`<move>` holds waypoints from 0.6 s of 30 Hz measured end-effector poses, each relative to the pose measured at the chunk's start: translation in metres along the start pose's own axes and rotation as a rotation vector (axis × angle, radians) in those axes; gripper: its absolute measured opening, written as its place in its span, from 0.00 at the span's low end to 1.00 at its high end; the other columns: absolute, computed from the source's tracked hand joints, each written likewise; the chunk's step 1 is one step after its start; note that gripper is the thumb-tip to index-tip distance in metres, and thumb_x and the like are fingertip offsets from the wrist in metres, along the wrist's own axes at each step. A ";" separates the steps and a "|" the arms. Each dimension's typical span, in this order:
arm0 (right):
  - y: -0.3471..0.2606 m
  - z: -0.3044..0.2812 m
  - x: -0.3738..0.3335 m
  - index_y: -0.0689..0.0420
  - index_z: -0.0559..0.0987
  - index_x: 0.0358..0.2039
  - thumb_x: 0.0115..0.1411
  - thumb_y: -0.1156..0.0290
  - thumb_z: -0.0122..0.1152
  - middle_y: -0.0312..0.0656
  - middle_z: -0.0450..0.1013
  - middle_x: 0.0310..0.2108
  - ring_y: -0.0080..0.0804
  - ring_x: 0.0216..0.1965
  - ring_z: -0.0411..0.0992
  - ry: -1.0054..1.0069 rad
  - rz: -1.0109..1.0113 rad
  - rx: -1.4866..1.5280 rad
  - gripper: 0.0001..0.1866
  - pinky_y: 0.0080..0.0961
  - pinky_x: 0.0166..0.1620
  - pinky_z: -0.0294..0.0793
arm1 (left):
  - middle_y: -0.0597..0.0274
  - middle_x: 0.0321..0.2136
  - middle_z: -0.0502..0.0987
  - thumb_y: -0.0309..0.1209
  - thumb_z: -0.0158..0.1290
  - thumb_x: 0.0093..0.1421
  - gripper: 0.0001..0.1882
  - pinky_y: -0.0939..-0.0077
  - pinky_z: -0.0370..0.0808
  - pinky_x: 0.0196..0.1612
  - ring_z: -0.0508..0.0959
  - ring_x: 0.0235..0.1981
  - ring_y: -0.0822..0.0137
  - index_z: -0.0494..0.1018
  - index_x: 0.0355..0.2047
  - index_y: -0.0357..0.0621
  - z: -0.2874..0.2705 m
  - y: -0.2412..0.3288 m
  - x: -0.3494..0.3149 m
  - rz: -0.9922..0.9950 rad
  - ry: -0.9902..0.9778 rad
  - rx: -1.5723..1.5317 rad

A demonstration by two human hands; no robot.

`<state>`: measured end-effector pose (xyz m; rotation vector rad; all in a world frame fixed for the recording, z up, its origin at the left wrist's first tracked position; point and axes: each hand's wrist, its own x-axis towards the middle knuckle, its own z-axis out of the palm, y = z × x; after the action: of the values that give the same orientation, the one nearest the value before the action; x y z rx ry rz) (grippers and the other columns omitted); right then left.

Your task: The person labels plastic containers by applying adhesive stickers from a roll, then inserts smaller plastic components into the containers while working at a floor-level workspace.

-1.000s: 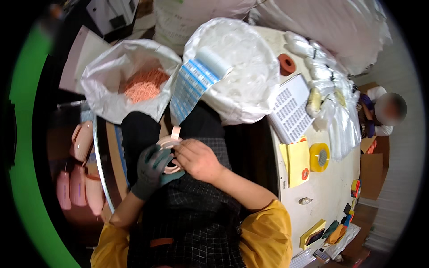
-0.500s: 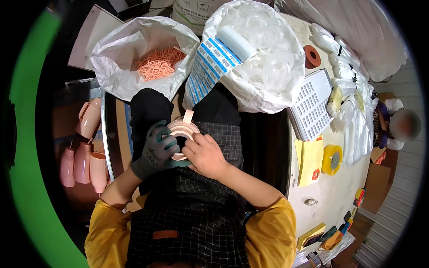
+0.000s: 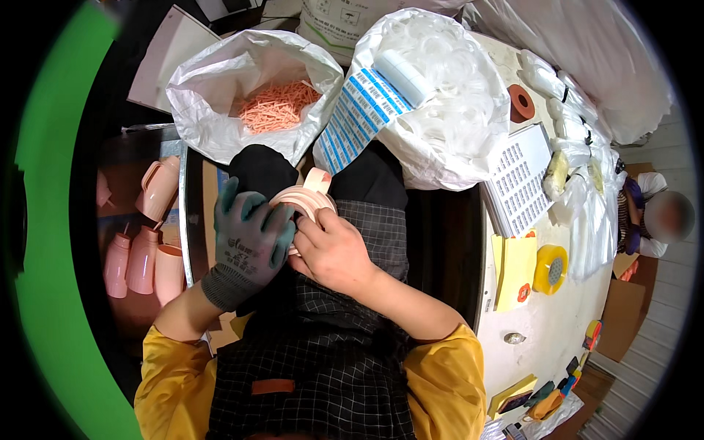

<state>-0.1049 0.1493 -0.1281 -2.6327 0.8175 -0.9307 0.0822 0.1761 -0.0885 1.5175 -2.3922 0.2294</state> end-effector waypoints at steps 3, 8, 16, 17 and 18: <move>-0.001 -0.006 -0.002 0.57 0.78 0.27 0.50 0.62 0.74 0.39 0.71 0.31 0.38 0.35 0.70 -0.044 -0.010 -0.035 0.14 0.28 0.39 0.78 | 0.59 0.38 0.75 0.32 0.60 0.55 0.12 0.41 0.66 0.65 0.74 0.50 0.54 0.77 0.39 0.43 -0.006 -0.004 0.023 0.027 0.006 0.028; 0.001 -0.007 -0.004 0.56 0.76 0.23 0.51 0.59 0.75 0.39 0.70 0.28 0.38 0.32 0.70 -0.013 0.029 -0.026 0.17 0.29 0.35 0.77 | 0.62 0.36 0.74 0.32 0.60 0.55 0.09 0.57 0.75 0.50 0.77 0.43 0.57 0.73 0.32 0.44 0.009 -0.015 0.032 0.031 -0.171 -0.125; 0.009 -0.022 -0.035 0.54 0.76 0.22 0.45 0.51 0.80 0.41 0.75 0.33 0.38 0.27 0.69 0.186 -0.005 0.010 0.23 0.30 0.30 0.69 | 0.58 0.40 0.78 0.29 0.64 0.57 0.14 0.64 0.77 0.46 0.80 0.41 0.61 0.75 0.42 0.42 0.017 -0.017 0.036 -0.037 0.014 -1.136; 0.013 -0.034 -0.055 0.54 0.80 0.28 0.43 0.52 0.82 0.37 0.75 0.34 0.38 0.29 0.72 0.268 -0.012 -0.009 0.22 0.31 0.30 0.68 | 0.53 0.46 0.77 0.29 0.67 0.55 0.22 0.65 0.77 0.50 0.80 0.46 0.61 0.74 0.49 0.41 0.029 -0.021 0.030 -0.033 0.112 -1.026; 0.019 -0.042 -0.094 0.55 0.80 0.34 0.42 0.49 0.84 0.40 0.76 0.37 0.40 0.31 0.74 0.237 0.053 0.045 0.28 0.33 0.32 0.72 | 0.52 0.47 0.77 0.32 0.68 0.55 0.25 0.62 0.76 0.51 0.79 0.48 0.58 0.73 0.51 0.42 0.050 -0.014 0.006 -0.135 0.084 -1.063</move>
<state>-0.1996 0.1861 -0.1509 -2.4807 0.9023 -1.2487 0.0844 0.1497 -0.1342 1.0674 -1.7821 -0.8499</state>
